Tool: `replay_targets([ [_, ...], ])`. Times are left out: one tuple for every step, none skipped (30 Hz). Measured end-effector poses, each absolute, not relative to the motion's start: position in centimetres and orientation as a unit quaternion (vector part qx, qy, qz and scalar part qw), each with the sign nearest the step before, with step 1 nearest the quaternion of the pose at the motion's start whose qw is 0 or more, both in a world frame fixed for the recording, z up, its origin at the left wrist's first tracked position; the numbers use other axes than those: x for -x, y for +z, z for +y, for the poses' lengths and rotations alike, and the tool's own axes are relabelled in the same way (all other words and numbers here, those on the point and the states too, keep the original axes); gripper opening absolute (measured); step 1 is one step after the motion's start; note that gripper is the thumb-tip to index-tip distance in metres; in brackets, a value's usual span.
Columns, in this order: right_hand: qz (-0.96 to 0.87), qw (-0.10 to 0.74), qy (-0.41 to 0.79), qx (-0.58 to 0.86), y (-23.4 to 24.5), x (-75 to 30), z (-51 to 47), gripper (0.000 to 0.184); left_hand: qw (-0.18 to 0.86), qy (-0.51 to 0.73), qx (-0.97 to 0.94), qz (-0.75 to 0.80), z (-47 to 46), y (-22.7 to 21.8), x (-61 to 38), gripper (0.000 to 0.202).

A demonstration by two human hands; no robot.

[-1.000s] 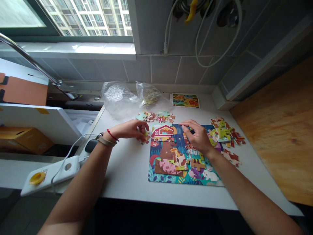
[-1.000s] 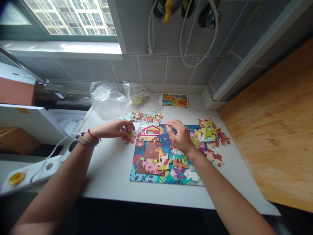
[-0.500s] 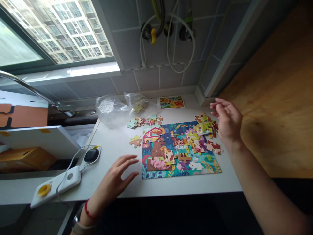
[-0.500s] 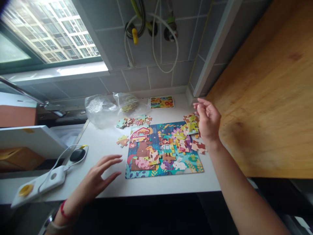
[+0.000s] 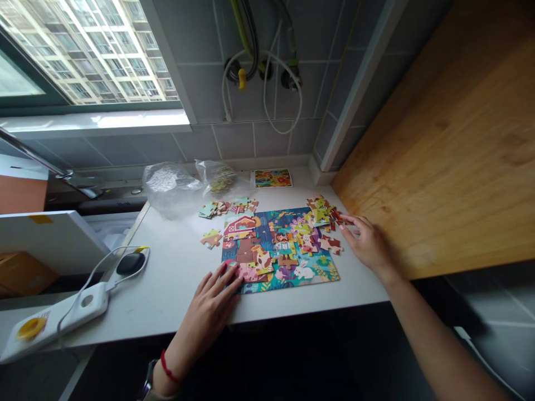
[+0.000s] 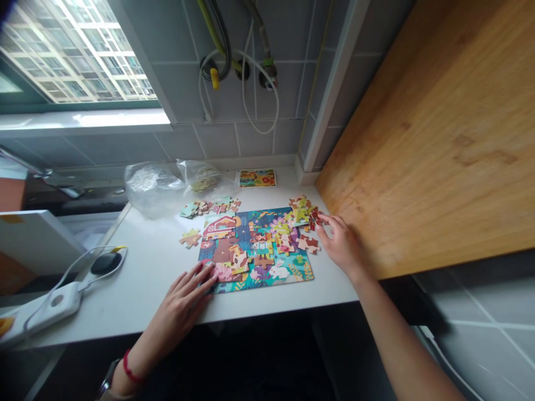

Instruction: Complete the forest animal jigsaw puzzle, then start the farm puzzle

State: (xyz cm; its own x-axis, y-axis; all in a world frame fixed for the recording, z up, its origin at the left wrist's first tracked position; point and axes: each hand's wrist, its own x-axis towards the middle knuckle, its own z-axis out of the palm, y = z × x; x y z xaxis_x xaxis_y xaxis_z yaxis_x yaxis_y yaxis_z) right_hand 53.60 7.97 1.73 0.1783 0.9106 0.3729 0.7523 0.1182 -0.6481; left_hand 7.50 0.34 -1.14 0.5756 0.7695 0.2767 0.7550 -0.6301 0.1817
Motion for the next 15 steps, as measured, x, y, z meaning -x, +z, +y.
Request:
replay_targets([
  [-0.642, 0.388, 0.081, 0.656, 1.7, -53.7, 8.0, 0.036, 0.017, 0.169, -0.888, 0.427, 0.3, -1.2, -7.3, 0.049],
  [-0.65, 0.376, 0.064, 0.657, 1.6, -53.9, 8.1, 0.037, 0.015, 0.171, -0.889, 0.424, 0.2, -1.3, -7.0, 0.05],
  [-0.656, 0.363, 0.051, 0.66, 1.4, -54.2, 8.3, 0.038, 0.013, 0.175, -0.89, 0.421, 0.1, -1.5, -6.7, 0.051],
  [-0.661, 0.348, 0.042, 0.663, 1.3, -54.4, 8.6, 0.039, 0.013, 0.183, -0.889, 0.419, 0.0, -1.6, -6.3, 0.052],
  [-0.666, 0.332, 0.037, 0.667, 1.1, -54.7, 8.9, 0.042, 0.014, 0.193, -0.887, 0.418, -0.2, -1.8, -6.0, 0.053],
  [-0.669, 0.314, 0.037, 0.673, 1.0, -55.1, 9.2, 0.044, 0.015, 0.204, -0.885, 0.418, -0.3, -2.0, -5.8, 0.053],
  [-0.67, 0.295, 0.039, 0.68, 0.9, -55.4, 9.6, 0.046, 0.017, 0.218, -0.883, 0.416, -0.3, -2.2, -5.6, 0.053],
  [-0.671, 0.274, 0.043, 0.688, 0.8, -55.6, 10.1, 0.048, 0.019, 0.232, -0.88, 0.414, -0.4, -2.4, -5.5, 0.052],
  [-0.67, 0.252, 0.048, 0.697, 0.8, -55.8, 10.6, 0.051, 0.022, 0.245, -0.877, 0.413, -0.4, -2.6, -5.5, 0.051],
  [-0.669, 0.231, 0.052, 0.704, 0.8, -56.0, 11.1, 0.052, 0.024, 0.257, -0.874, 0.413, -0.4, -2.7, -5.5, 0.05],
  [-0.669, 0.214, 0.054, 0.71, 0.9, -56.1, 11.5, 0.053, 0.026, 0.268, -0.87, 0.412, -0.4, -2.8, -5.5, 0.049],
  [-0.668, 0.2, 0.054, 0.715, 0.9, -56.2, 12.0, 0.053, 0.027, 0.277, -0.867, 0.413, -0.4, -2.9, -5.6, 0.047],
  [-0.668, 0.191, 0.053, 0.718, 1.0, -56.2, 12.4, 0.052, 0.028, 0.283, -0.865, 0.414, -0.3, -2.9, -5.6, 0.046],
  [-0.667, 0.185, 0.05, 0.72, 1.0, -56.2, 12.8, 0.05, 0.031, 0.288, -0.863, 0.414, -0.3, -2.9, -5.7, 0.045],
  [-0.666, 0.18, 0.047, 0.722, 1.1, -56.2, 13.0, 0.047, 0.035, 0.293, -0.862, 0.412, -0.3, -2.9, -5.7, 0.045],
])
